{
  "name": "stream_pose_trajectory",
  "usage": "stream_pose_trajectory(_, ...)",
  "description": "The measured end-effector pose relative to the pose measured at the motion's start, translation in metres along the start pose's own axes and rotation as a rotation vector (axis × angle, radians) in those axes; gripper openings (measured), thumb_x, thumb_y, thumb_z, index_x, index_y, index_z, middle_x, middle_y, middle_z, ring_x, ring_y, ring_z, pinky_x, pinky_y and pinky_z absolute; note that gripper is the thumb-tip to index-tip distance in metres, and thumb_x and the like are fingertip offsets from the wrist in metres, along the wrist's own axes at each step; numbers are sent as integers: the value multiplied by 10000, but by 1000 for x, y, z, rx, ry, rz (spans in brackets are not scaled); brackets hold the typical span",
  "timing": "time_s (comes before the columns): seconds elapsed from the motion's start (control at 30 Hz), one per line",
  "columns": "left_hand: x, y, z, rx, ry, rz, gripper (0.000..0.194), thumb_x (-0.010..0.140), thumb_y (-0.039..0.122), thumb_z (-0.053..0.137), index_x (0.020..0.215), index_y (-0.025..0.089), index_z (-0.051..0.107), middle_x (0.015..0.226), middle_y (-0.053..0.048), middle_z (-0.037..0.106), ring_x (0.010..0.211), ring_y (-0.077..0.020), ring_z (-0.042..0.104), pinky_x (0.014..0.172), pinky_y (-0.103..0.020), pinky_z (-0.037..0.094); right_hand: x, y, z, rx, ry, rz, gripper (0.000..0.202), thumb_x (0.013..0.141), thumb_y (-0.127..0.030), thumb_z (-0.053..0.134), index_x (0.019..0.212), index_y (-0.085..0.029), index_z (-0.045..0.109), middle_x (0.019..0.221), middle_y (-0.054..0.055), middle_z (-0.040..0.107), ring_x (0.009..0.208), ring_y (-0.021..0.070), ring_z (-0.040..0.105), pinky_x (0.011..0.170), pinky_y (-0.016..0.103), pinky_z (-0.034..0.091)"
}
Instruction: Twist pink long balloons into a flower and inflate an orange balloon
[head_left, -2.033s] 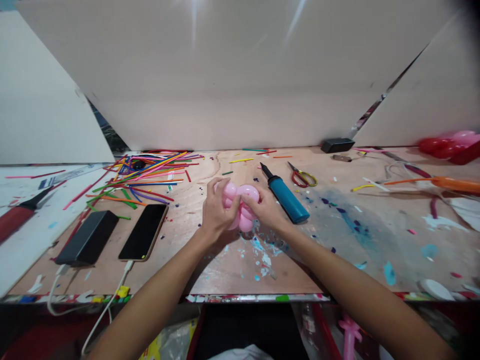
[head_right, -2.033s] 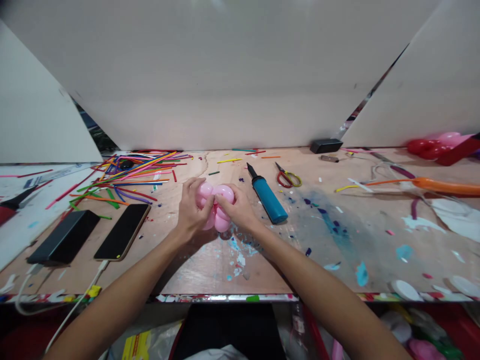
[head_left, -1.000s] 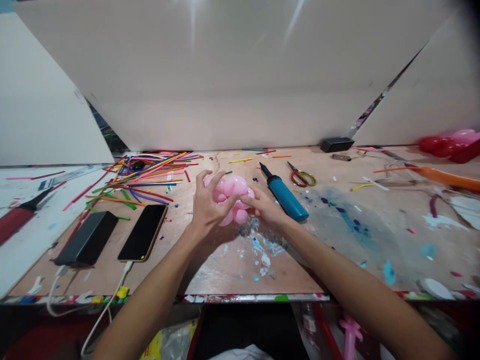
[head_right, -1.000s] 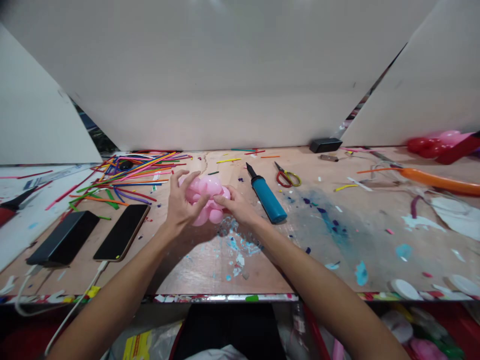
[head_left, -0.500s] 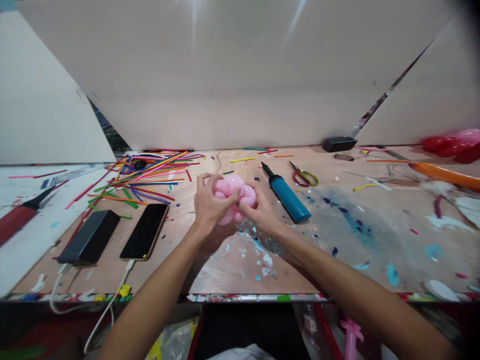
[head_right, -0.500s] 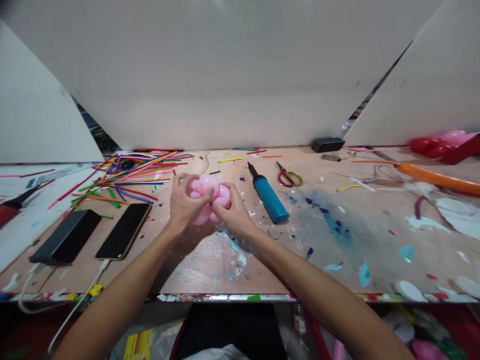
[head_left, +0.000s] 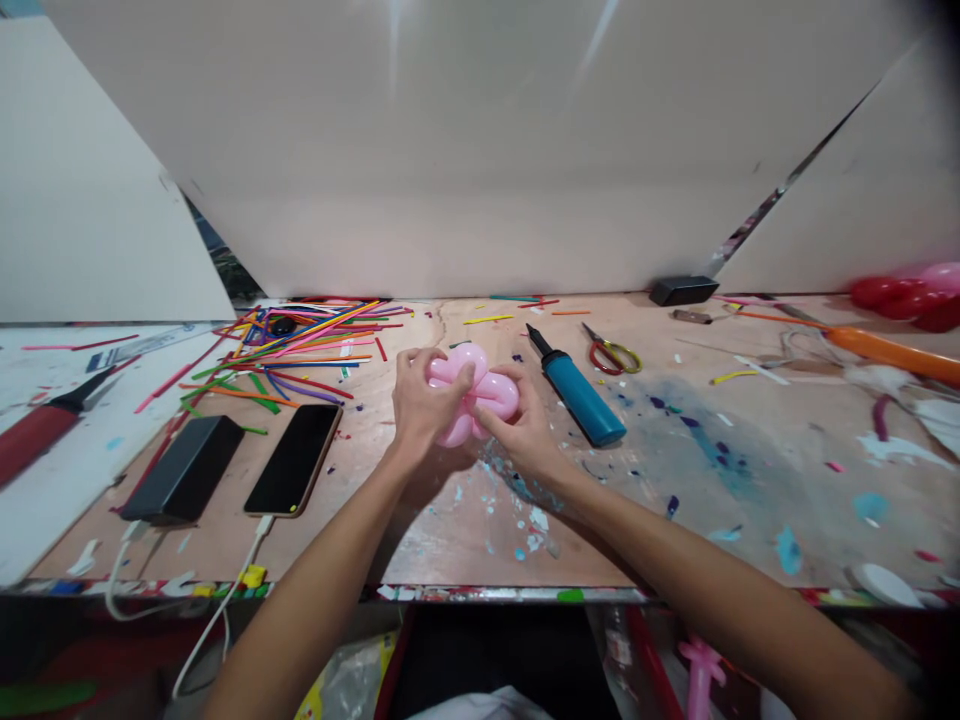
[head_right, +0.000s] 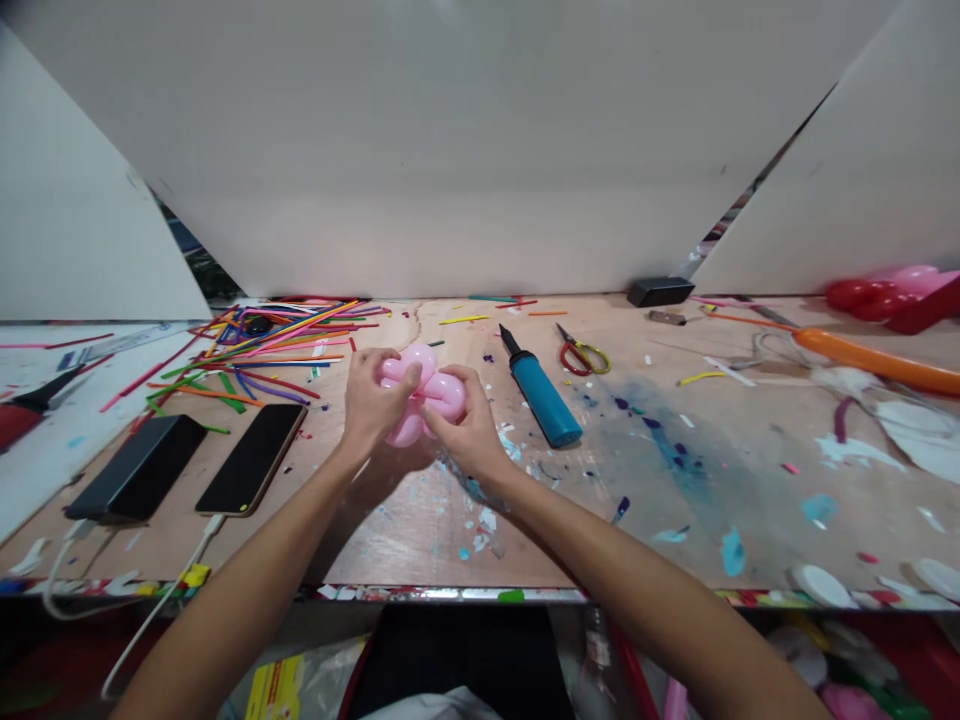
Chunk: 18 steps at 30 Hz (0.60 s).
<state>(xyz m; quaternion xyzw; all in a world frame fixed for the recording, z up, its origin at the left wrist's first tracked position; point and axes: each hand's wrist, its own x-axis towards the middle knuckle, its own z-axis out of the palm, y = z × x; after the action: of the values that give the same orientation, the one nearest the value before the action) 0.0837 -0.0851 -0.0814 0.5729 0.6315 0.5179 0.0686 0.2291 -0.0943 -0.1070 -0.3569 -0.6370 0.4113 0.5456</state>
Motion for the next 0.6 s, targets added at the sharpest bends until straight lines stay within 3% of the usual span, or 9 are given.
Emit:
stream_pose_trajectory(0.23,1,3,-2,0,49,-10,315,771,460,694,927,197,617,1005,-52,534,905,-198,580,880,-366,493,-4,-3,3,-133,76,-128,410,772,-329,707,1120,-235,513,1113,57,590,1033,213,579,945,363,484)
stream_pose_trajectory(0.47,-3,-9,0,-60,-63,158,350,912,484,506,1093,212,630,1140,-95,564,1059,-222,590,950,-387,499,6,-11,-8,-152,17,-122,371,722,-284,671,1062,-234,530,1059,41,599,969,206,585,882,353,497)
stream_pose_trajectory(0.6,0,-10,-6,147,-39,349,381,890,460,534,1148,199,634,1375,-120,545,1339,-314,440,1148,-529,309,17,-9,-22,-167,-84,-89,387,692,-264,665,1055,-230,536,1055,31,598,959,202,583,863,344,492)
